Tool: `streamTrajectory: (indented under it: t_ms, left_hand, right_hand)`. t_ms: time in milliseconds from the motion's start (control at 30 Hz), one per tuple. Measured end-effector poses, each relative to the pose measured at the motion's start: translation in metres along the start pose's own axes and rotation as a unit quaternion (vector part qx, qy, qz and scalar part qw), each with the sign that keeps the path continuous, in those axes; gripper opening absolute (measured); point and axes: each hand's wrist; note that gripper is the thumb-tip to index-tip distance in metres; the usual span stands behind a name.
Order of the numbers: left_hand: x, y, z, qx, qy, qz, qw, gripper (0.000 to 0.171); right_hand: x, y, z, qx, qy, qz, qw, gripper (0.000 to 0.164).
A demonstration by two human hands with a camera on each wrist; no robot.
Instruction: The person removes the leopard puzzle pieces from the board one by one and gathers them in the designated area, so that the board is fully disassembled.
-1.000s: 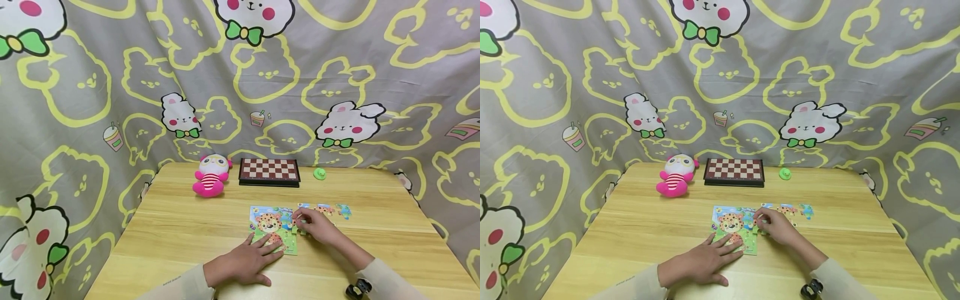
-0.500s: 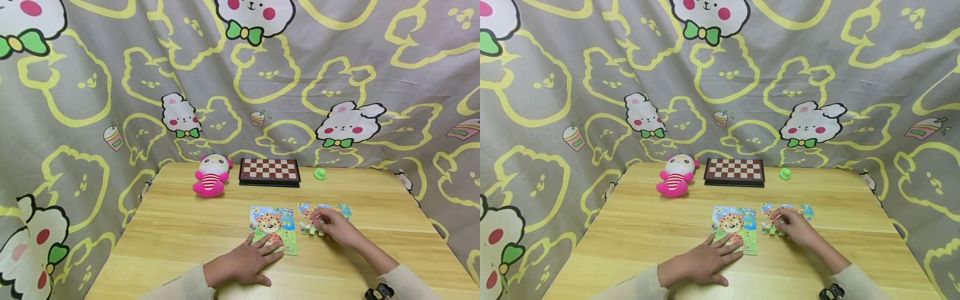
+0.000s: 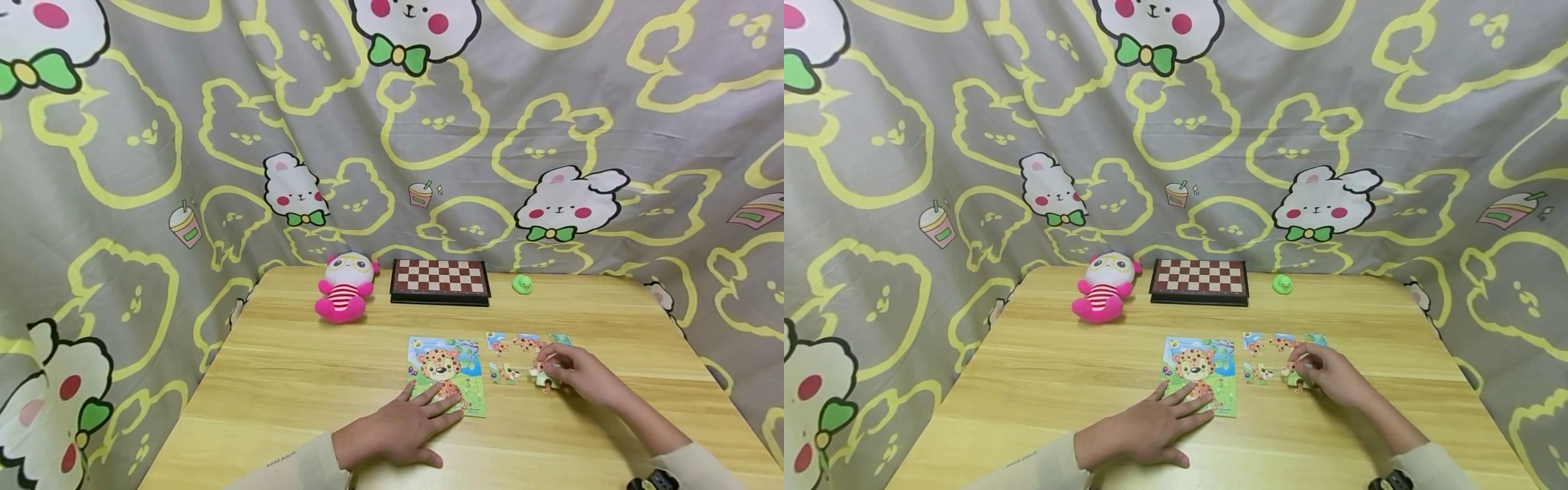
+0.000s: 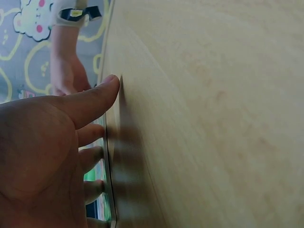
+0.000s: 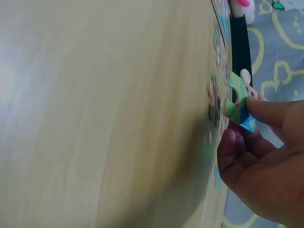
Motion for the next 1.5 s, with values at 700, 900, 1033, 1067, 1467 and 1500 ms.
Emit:
streamTrajectory:
  t_ms: [700, 900, 1033, 1067, 1467, 1500]
  left_hand:
    - [0.0, 0.0, -0.001, 0.013, 0.0, -0.001, 0.9999, 0.082]
    - [0.0, 0.0, -0.001, 0.016, 0.0, -0.001, 0.9999, 0.083]
    - [0.0, 0.001, -0.001, 0.015, 0.0, 0.0, 0.9999, 0.083]
    - [0.0, 0.001, -0.001, 0.015, 0.0, 0.0, 0.9999, 0.083]
    - [-0.001, 0.003, -0.002, 0.002, -0.002, -0.001, 1.0, 0.082]
    - [-0.001, 0.003, -0.002, 0.002, -0.002, -0.001, 1.0, 0.082]
  right_hand:
    - [0.009, -0.03, 0.031, 0.047, -0.002, 0.016, 0.999, 0.016]
    - [0.008, -0.026, 0.032, 0.088, -0.002, 0.05, 0.995, 0.012]
    - [0.007, -0.023, 0.033, 0.109, 0.0, 0.073, 0.991, 0.013]
    - [0.007, -0.023, 0.034, 0.111, -0.001, 0.077, 0.991, 0.013]
    - [0.005, -0.017, 0.041, 0.138, -0.026, 0.118, 0.983, 0.016]
    - [0.005, -0.017, 0.042, 0.139, -0.026, 0.119, 0.983, 0.016]
Point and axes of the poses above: each hand's wrist, its own x-axis away from the middle knuckle, its own y-axis out of the palm, z = x × y, and after that the axes turned 12 degrees about y, right-handed
